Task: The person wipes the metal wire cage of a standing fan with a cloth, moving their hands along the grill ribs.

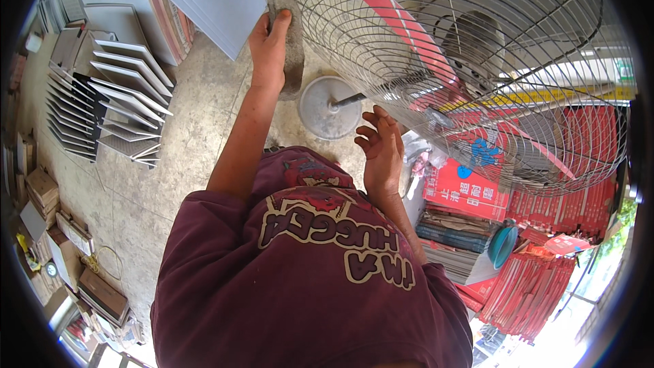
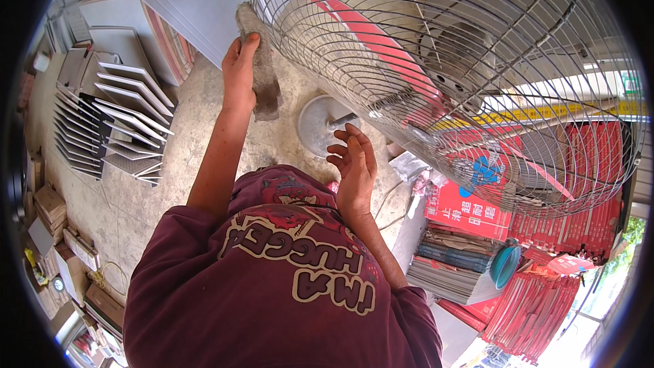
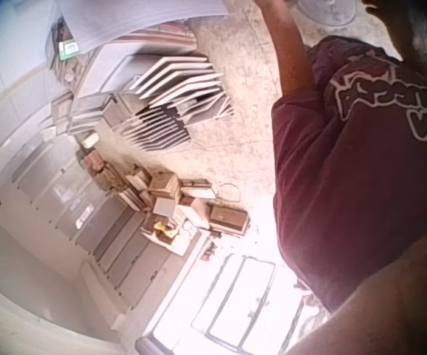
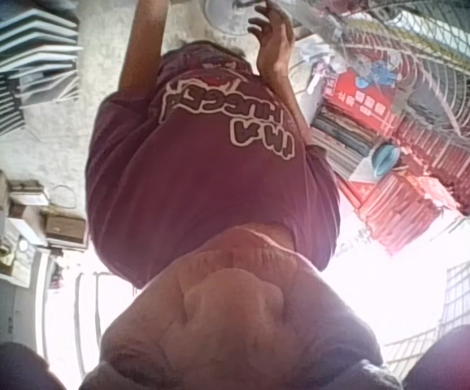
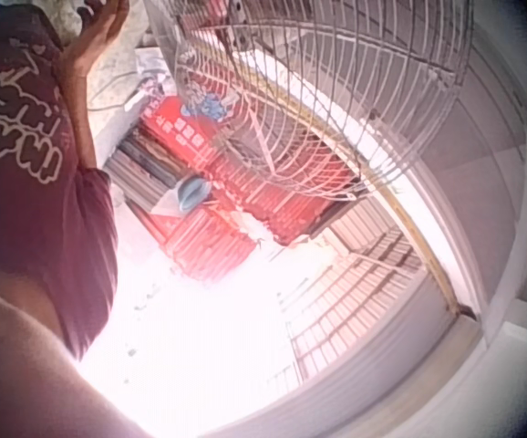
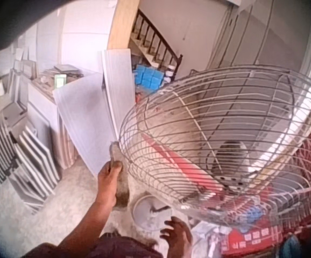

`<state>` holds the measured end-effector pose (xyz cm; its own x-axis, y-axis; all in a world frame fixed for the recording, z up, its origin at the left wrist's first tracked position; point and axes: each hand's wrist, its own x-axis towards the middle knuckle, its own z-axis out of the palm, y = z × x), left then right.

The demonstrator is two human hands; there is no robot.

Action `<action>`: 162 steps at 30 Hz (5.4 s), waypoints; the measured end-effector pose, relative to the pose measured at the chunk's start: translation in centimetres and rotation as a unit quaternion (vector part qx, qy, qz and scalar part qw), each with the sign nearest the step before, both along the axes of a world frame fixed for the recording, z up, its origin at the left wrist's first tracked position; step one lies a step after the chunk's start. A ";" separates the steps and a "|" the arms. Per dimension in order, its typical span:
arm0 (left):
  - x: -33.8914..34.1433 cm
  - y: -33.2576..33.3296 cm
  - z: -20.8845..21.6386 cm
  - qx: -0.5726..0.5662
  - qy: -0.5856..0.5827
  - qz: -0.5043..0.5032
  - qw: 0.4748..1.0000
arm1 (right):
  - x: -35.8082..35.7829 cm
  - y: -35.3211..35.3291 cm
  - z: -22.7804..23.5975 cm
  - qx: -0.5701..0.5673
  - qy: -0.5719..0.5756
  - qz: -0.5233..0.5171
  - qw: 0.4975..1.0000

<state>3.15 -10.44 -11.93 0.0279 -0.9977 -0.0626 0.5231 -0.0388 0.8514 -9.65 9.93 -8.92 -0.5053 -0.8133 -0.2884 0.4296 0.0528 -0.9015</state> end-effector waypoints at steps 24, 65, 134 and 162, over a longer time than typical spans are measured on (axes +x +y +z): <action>1.6 1.5 0.8 -0.014 -0.059 -0.070 0.996 | 0.1 -0.3 0.0 0.001 -0.003 0.007 1.000; 2.6 2.4 5.5 -0.067 -0.039 -0.111 0.991 | 0.1 0.7 -0.1 -0.005 -0.004 0.002 1.000; -2.3 4.8 -0.2 -0.027 -0.115 -0.237 0.964 | 0.3 1.0 0.0 -0.004 -0.001 0.009 1.000; -4.7 5.7 -3.7 0.093 -0.113 -0.290 0.946 | -0.1 1.0 -0.3 -0.010 -0.011 -0.005 1.000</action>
<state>-1.58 -4.70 -15.67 -0.4862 -0.8220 -0.2966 0.1736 -0.4236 0.8891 -9.78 10.93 -9.21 -0.5073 -0.8139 -0.2831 0.4501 0.0300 -0.8925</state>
